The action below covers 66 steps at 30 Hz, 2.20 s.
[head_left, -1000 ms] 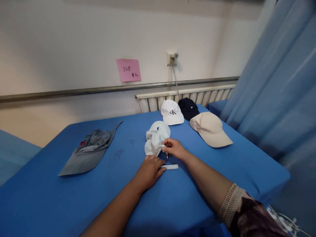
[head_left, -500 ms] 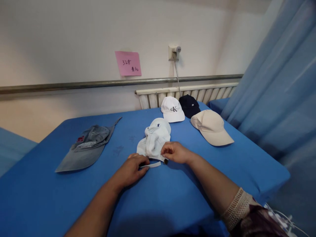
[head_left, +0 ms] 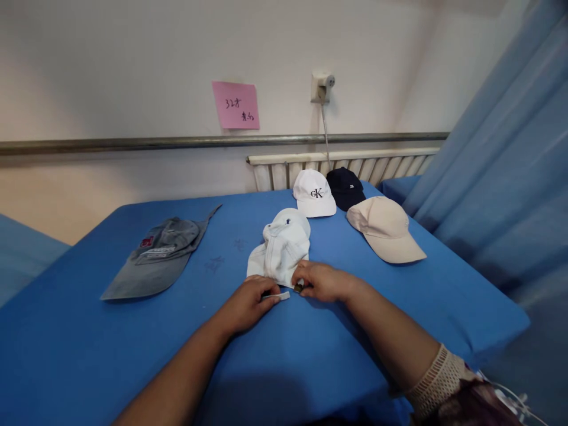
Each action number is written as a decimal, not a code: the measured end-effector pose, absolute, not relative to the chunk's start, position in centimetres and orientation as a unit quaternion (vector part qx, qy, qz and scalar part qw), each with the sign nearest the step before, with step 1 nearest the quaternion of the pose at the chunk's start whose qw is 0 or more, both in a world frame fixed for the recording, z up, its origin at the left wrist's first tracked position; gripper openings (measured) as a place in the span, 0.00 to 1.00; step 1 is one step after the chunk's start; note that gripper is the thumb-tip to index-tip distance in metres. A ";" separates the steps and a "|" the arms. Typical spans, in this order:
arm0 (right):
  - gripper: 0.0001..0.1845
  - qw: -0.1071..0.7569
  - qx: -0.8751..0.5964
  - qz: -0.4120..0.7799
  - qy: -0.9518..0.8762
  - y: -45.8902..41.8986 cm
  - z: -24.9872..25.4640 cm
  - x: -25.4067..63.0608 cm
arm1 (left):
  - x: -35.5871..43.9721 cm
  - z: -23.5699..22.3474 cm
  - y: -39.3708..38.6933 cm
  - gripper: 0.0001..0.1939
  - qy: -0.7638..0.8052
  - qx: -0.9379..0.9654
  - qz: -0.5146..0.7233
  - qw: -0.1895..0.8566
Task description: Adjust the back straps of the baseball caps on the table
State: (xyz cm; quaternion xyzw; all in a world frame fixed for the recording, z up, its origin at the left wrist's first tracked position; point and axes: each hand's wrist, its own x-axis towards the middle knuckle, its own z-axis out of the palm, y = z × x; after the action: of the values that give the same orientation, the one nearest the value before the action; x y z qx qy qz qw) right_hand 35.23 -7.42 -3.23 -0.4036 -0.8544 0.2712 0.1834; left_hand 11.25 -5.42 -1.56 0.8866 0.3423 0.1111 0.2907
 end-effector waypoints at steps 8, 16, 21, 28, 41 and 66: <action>0.12 0.162 -0.411 0.234 -0.866 -7.6 -3.1 35.1 | 11.3 -2.4 -5.1 0.11 0.367 0.805 0.167 0.434; 0.08 0.200 -0.397 0.179 -0.877 -8.2 -3.0 34.6 | 11.4 -2.3 -5.2 0.13 0.400 0.741 0.226 0.489; 0.08 0.239 -0.381 0.187 -0.873 -7.8 -3.3 34.7 | 11.6 -2.0 -5.5 0.14 0.417 0.723 0.251 0.491; 0.11 0.410 -0.420 0.240 -0.773 -7.6 -3.9 34.2 | 11.9 -1.7 -6.2 0.13 0.432 0.691 0.342 0.467; 0.13 0.476 -0.378 0.205 -0.767 -8.2 -4.7 32.7 | 11.8 -2.6 -6.1 0.12 0.413 0.620 0.359 0.562; 0.13 0.347 -0.386 0.189 -0.834 -8.3 -4.1 33.0 | 12.0 -2.4 -6.3 0.13 0.424 0.630 0.323 0.565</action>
State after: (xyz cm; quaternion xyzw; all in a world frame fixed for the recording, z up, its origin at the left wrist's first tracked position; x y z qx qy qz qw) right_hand 32.99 -8.33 -4.10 -0.3860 -0.8338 0.1888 0.3467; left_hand 11.96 -6.35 -2.38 0.6303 0.4238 0.3228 0.5647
